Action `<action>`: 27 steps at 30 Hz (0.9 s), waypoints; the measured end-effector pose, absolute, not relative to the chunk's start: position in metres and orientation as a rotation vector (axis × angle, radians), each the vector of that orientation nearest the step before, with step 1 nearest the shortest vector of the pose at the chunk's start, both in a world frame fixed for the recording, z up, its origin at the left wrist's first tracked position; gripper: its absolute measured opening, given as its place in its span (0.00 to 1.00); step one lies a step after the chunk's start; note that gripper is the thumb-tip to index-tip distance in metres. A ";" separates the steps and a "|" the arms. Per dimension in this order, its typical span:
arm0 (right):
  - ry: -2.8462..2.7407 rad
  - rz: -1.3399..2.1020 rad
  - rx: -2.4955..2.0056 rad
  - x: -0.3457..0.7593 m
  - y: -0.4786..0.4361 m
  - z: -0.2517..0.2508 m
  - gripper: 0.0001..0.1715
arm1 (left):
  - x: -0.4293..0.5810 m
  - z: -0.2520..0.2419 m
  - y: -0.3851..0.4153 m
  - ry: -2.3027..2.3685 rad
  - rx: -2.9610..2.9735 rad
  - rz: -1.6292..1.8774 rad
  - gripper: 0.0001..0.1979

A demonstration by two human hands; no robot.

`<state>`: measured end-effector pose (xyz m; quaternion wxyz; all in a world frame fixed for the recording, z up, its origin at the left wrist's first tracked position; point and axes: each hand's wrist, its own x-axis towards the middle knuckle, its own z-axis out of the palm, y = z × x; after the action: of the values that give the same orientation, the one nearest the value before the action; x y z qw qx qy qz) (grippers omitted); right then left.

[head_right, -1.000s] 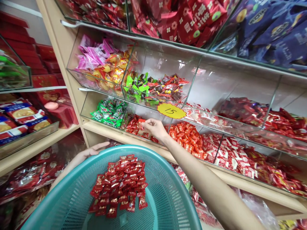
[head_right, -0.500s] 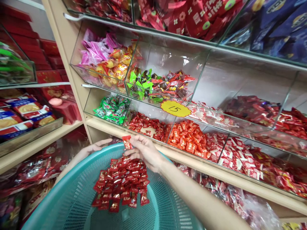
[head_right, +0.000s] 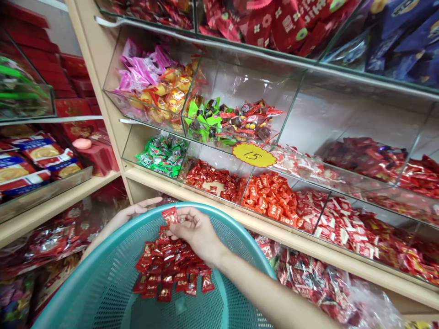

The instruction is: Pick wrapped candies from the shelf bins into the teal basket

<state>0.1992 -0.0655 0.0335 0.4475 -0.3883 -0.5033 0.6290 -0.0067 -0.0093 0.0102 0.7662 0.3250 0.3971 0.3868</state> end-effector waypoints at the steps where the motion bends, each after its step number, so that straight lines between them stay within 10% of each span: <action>1: -1.389 1.376 -0.993 0.200 -0.067 0.032 0.15 | -0.007 0.009 -0.009 0.858 0.708 0.837 0.28; 11: -2.222 -0.122 -0.793 0.220 -0.075 0.034 0.16 | -0.006 0.009 -0.009 0.858 0.739 0.829 0.29; 27: -2.387 -0.150 -0.679 0.213 -0.079 0.035 0.16 | 0.004 0.029 -0.022 0.936 0.676 0.896 0.27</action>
<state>0.2130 -0.0792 0.0354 0.3221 -0.2586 -0.9089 -0.0572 0.0040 -0.0220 0.0290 0.7448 0.3089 0.4272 0.4091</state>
